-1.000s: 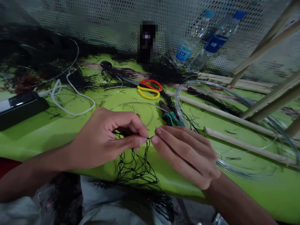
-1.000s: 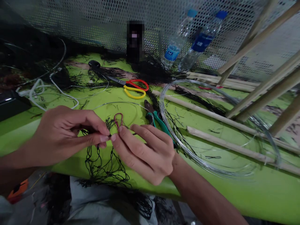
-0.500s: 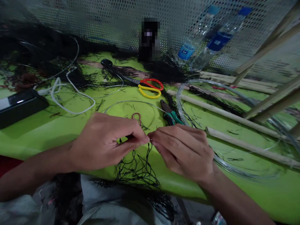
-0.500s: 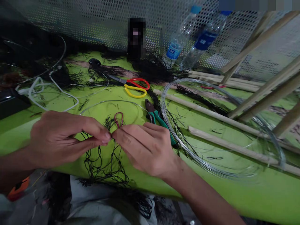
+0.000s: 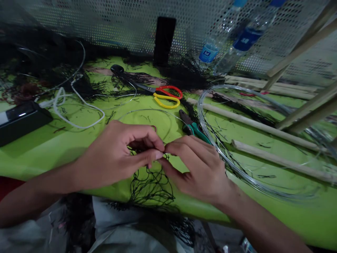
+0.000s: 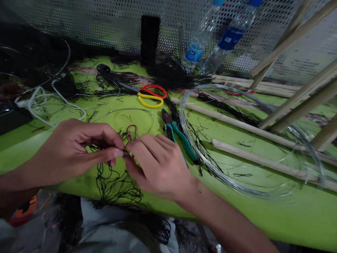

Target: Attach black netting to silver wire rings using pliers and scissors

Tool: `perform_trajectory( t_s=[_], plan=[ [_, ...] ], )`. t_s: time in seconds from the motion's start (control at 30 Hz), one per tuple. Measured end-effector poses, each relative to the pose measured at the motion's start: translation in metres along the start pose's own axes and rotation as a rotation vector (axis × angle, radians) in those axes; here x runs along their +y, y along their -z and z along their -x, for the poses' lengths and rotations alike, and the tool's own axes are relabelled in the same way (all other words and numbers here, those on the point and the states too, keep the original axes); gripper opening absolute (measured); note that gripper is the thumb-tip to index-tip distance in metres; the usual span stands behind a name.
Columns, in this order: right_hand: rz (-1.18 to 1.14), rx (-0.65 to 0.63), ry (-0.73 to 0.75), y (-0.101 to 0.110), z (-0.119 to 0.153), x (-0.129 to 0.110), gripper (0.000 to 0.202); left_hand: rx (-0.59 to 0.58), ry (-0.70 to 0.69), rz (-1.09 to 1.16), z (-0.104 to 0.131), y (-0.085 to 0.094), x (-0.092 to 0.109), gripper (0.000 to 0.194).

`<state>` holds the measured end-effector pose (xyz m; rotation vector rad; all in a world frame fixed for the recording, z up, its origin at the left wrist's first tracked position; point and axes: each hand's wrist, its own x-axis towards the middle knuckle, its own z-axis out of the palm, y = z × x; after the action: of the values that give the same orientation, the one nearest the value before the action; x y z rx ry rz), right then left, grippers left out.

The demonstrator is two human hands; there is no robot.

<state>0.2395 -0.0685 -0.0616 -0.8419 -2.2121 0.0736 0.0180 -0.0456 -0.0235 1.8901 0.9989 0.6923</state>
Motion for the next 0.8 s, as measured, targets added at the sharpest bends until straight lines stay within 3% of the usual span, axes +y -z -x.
perform_trajectory(
  t_s=[0.13,0.27,0.37,0.47,0.63,0.8],
  plan=[
    [0.119,0.052,0.185,0.0,0.004,0.005,0.024,-0.019,0.059,0.132,0.0,0.001,0.003,0.004],
    [0.234,0.062,0.397,0.01,0.002,0.01,0.016,-0.05,0.132,0.249,-0.001,0.001,0.006,0.002],
    [0.24,0.066,0.41,0.016,0.002,0.009,0.017,-0.028,0.121,0.257,0.001,0.001,0.008,0.006],
    [0.251,0.075,0.413,0.017,0.004,0.009,0.021,0.038,0.049,0.173,0.004,0.002,0.006,0.008],
    [0.494,0.083,0.571,0.019,0.006,0.016,0.014,0.114,-0.138,-0.172,0.009,0.003,0.002,0.007],
    [0.573,0.104,0.65,0.023,-0.003,0.021,0.007,0.104,-0.124,-0.167,0.01,0.003,0.005,0.017]
  ],
)
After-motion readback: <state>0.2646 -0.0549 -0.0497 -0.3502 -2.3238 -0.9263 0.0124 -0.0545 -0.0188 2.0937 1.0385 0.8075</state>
